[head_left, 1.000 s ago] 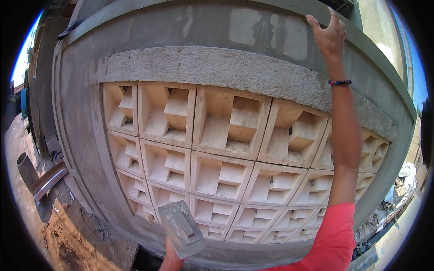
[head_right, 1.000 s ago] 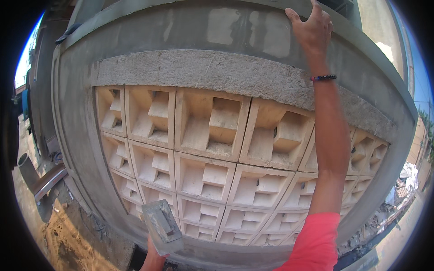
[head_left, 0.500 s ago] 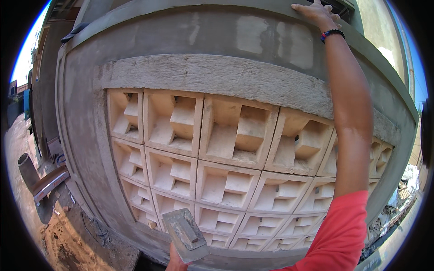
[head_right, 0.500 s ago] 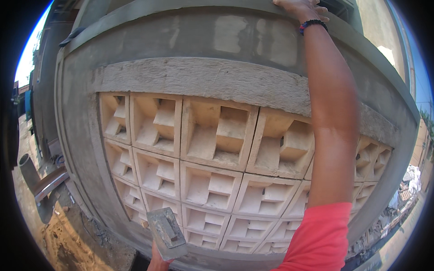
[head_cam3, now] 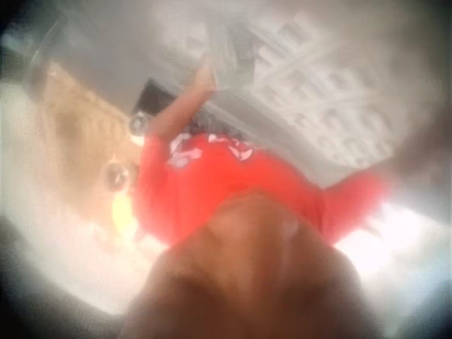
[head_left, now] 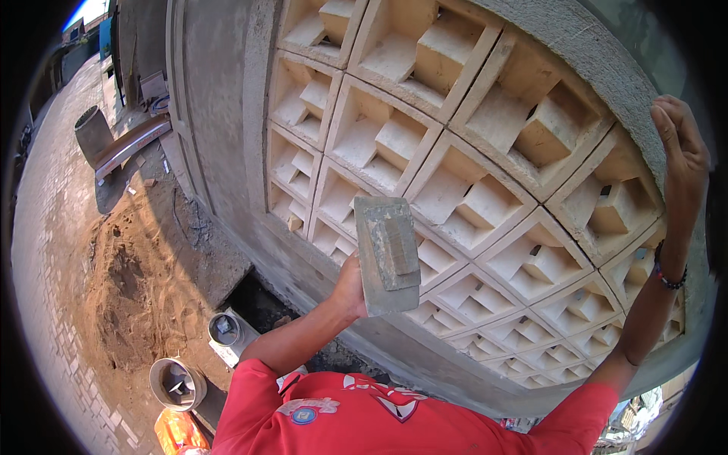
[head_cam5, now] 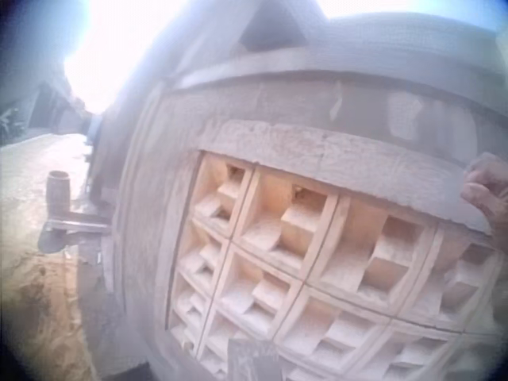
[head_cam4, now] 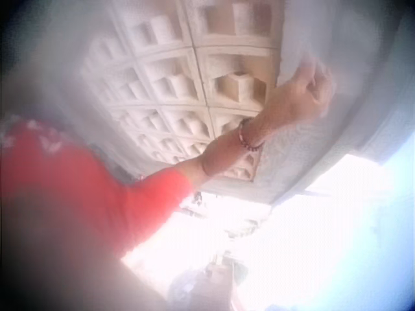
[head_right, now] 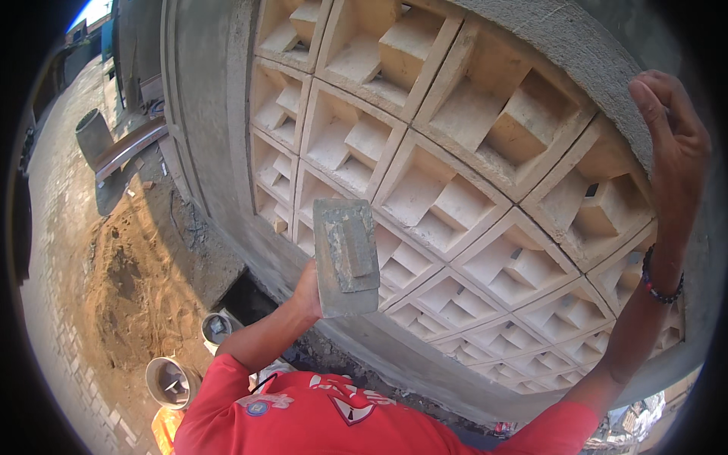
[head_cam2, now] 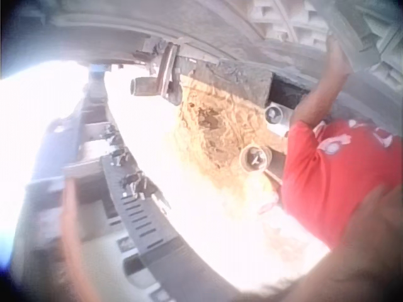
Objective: The person applies and smooths wet plaster onto a curved wall section above a decorative lattice using a trowel and a float. They repeatedly scoop plaster from a bucket, spread it on the wall, and level the surface.
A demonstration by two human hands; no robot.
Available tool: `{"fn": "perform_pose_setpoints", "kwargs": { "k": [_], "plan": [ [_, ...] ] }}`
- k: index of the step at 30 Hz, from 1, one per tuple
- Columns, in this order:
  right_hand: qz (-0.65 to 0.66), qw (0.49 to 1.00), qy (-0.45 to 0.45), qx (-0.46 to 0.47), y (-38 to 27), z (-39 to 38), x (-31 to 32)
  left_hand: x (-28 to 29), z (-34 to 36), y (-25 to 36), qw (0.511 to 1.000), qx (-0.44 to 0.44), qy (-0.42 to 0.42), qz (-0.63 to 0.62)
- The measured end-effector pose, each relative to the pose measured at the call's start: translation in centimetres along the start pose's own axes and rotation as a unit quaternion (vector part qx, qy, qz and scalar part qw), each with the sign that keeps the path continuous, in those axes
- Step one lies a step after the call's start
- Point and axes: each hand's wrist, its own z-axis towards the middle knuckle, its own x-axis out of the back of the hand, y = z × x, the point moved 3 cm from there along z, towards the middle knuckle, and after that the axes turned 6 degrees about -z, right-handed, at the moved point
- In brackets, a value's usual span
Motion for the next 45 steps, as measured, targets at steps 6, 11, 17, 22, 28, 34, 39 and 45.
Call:
{"fn": "perform_pose_setpoints", "kwargs": {
  "k": [6,11,17,22,28,34,39,45],
  "plan": [
    [0.386,0.872,-0.295,-0.064,-15.2,-14.2,-12.7,0.4,-0.4,-0.6,0.992,-0.095,0.052,0.059],
    [0.517,0.777,-0.339,-0.118,-21.9,-18.2,-19.1,0.6,-2.2,0.6,0.974,-0.180,0.085,0.104],
    [0.485,0.802,-0.347,-0.022,-24.7,-20.2,-20.8,3.7,-4.0,5.1,0.961,-0.246,0.113,0.051],
    [0.615,0.616,-0.447,-0.209,-21.5,-23.8,-22.6,6.3,-7.1,10.3,0.941,-0.295,0.157,0.054],
    [0.831,0.301,-0.216,-0.415,-18.5,-21.0,-19.5,8.0,-7.8,10.6,0.952,-0.230,0.190,0.065],
    [0.698,0.673,0.106,-0.222,-3.2,-9.3,-6.8,12.4,-11.0,11.5,0.931,-0.262,0.190,0.168],
    [0.162,0.889,0.373,-0.213,14.3,-3.4,7.5,12.1,-11.0,11.5,0.880,-0.244,0.197,0.355],
    [-0.220,0.832,0.391,-0.327,27.5,-0.1,18.1,14.4,-11.0,9.2,0.769,-0.235,0.194,0.563]
  ]
}}
